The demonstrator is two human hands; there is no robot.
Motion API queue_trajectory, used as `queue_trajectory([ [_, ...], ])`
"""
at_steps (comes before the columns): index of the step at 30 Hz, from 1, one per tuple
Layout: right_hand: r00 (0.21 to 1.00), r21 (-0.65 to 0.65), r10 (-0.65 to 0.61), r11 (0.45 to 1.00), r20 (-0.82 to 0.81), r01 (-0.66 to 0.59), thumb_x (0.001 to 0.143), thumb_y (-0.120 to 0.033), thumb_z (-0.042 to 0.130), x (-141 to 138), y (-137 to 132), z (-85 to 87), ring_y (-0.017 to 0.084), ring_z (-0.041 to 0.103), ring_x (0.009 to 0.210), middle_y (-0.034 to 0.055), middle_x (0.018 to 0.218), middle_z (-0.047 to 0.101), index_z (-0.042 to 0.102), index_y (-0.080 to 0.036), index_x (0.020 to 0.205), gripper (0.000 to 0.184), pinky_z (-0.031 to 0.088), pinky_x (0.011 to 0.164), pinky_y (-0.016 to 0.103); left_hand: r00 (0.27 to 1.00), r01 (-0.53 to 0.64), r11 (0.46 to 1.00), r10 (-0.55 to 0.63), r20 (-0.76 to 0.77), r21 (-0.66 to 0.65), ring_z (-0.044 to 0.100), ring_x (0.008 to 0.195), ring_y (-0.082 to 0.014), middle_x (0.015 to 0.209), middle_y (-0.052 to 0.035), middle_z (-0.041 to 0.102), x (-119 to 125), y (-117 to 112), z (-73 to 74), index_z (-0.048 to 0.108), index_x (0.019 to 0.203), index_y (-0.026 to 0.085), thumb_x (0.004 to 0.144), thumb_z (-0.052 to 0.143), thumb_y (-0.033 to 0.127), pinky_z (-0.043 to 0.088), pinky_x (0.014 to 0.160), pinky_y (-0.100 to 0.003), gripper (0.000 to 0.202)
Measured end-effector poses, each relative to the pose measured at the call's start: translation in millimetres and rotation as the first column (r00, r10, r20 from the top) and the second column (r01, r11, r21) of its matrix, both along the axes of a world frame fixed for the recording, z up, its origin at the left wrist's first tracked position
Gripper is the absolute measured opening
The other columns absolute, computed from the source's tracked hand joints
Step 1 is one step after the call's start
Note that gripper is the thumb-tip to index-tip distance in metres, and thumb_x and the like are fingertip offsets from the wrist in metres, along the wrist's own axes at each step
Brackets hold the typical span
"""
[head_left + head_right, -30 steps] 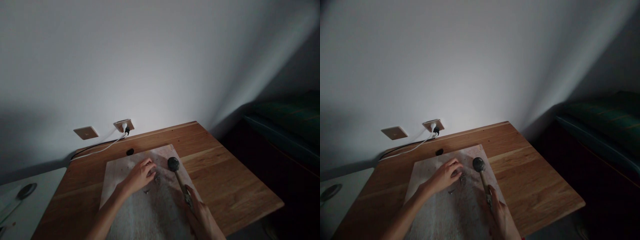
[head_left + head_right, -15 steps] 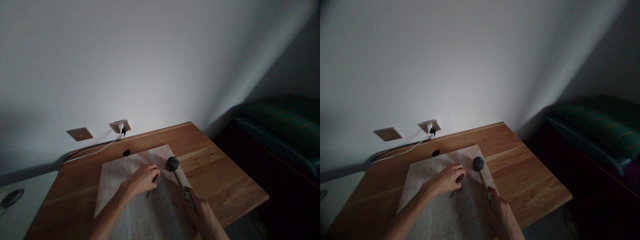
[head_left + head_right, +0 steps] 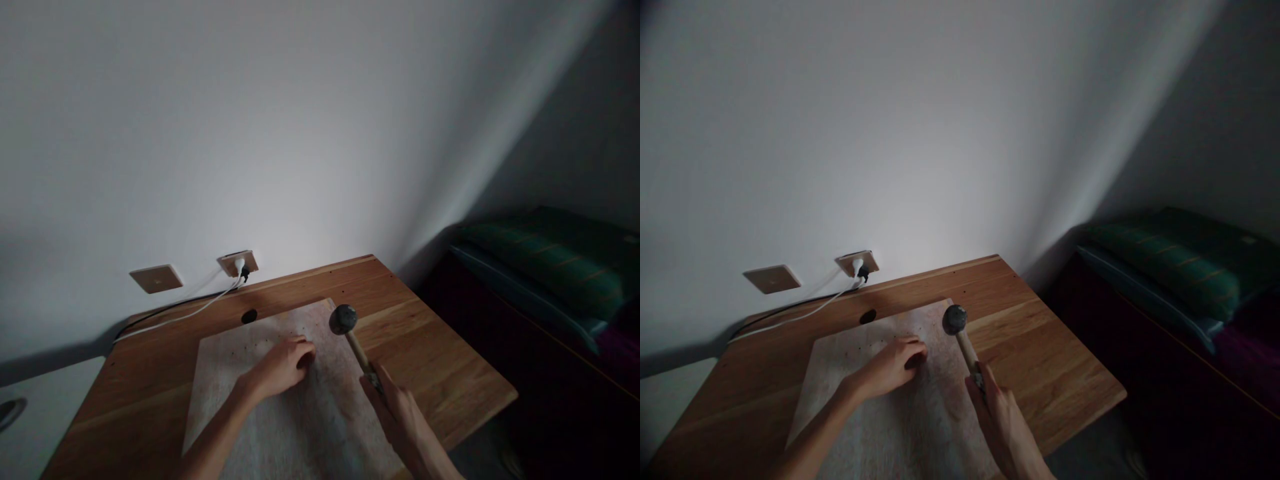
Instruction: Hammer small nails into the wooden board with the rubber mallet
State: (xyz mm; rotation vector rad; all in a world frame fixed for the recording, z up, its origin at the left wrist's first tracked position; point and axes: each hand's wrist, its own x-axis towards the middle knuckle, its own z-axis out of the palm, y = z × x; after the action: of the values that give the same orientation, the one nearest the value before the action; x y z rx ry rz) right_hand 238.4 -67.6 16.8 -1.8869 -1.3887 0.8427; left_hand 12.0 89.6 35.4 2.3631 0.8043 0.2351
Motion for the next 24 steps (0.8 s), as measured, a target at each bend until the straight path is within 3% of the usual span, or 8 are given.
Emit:
queue_trajectory([
  [4, 0.999, 0.041, 0.032, 0.999, 0.023, -0.033, 0.107, -0.055, 0.036, -3.5, 6.6, 1.2, 0.028, 0.078, 0.080, 0.0101, 0.088, 0.079, 0.062, -0.018, 0.135, 0.053, 0.054, 0.071, 0.029, 0.993, -0.042, 0.998, 0.046, 0.112, -0.043, 0.063, 0.086, -0.0171, 0.095, -0.0026, 0.065, -4.3, 1.9, -4.3, 0.068, 0.085, 0.019, 0.075, 0.058, 0.002, 0.045, 0.077, -0.025, 0.022],
  [8, 0.998, 0.051, 0.039, 0.998, 0.056, -0.042, 0.103, -0.051, 0.045, 2.2, 12.5, -9.4, 0.031, 0.079, 0.093, 0.0108, 0.096, 0.081, 0.068, -0.024, 0.124, 0.041, 0.055, 0.074, 0.031, 0.990, -0.066, 0.989, 0.082, 0.116, -0.129, 0.060, 0.075, -0.0139, 0.083, 0.0014, 0.066, -8.0, 0.4, -7.6, 0.068, 0.085, 0.018, 0.076, 0.060, 0.003, 0.043, 0.071, -0.023, 0.020],
  [15, 0.996, 0.000, -0.036, 0.999, 0.080, 0.036, 0.105, -0.050, 0.032, 0.2, 10.2, -26.1, 0.031, 0.080, 0.095, 0.0150, 0.097, 0.082, 0.062, -0.015, 0.132, 0.054, 0.055, 0.073, 0.032, 0.975, -0.138, 0.967, 0.171, 0.143, -0.213, 0.063, 0.073, -0.0141, 0.076, 0.0013, 0.069, -10.3, 1.0, -8.0, 0.071, 0.086, 0.018, 0.084, 0.062, 0.009, 0.043, 0.068, -0.022, 0.013],
  [20, 0.985, 0.028, -0.010, 1.000, 0.170, 0.006, 0.105, -0.044, 0.029, -0.8, 9.9, -35.7, 0.034, 0.080, 0.097, 0.0193, 0.108, 0.081, 0.059, -0.011, 0.138, 0.055, 0.055, 0.073, 0.035, 0.938, -0.186, 0.972, 0.219, 0.267, -0.145, 0.070, 0.085, -0.0177, 0.088, -0.0025, 0.076, 5.8, 17.0, -10.2, 0.069, 0.093, 0.019, 0.090, 0.064, 0.015, 0.049, 0.079, -0.026, 0.008],
  [24, 0.979, 0.043, -0.014, 0.999, 0.203, 0.005, 0.105, -0.042, 0.035, 0.4, 9.7, -35.5, 0.032, 0.081, 0.088, 0.0150, 0.097, 0.083, 0.062, -0.017, 0.135, 0.048, 0.055, 0.067, 0.032, 0.915, -0.289, 0.957, 0.278, 0.293, -0.006, 0.070, 0.086, -0.0200, 0.088, -0.0044, 0.075, 29.4, 42.7, -23.7, 0.068, 0.087, 0.018, 0.088, 0.065, 0.011, 0.051, 0.084, -0.030, 0.008],
])
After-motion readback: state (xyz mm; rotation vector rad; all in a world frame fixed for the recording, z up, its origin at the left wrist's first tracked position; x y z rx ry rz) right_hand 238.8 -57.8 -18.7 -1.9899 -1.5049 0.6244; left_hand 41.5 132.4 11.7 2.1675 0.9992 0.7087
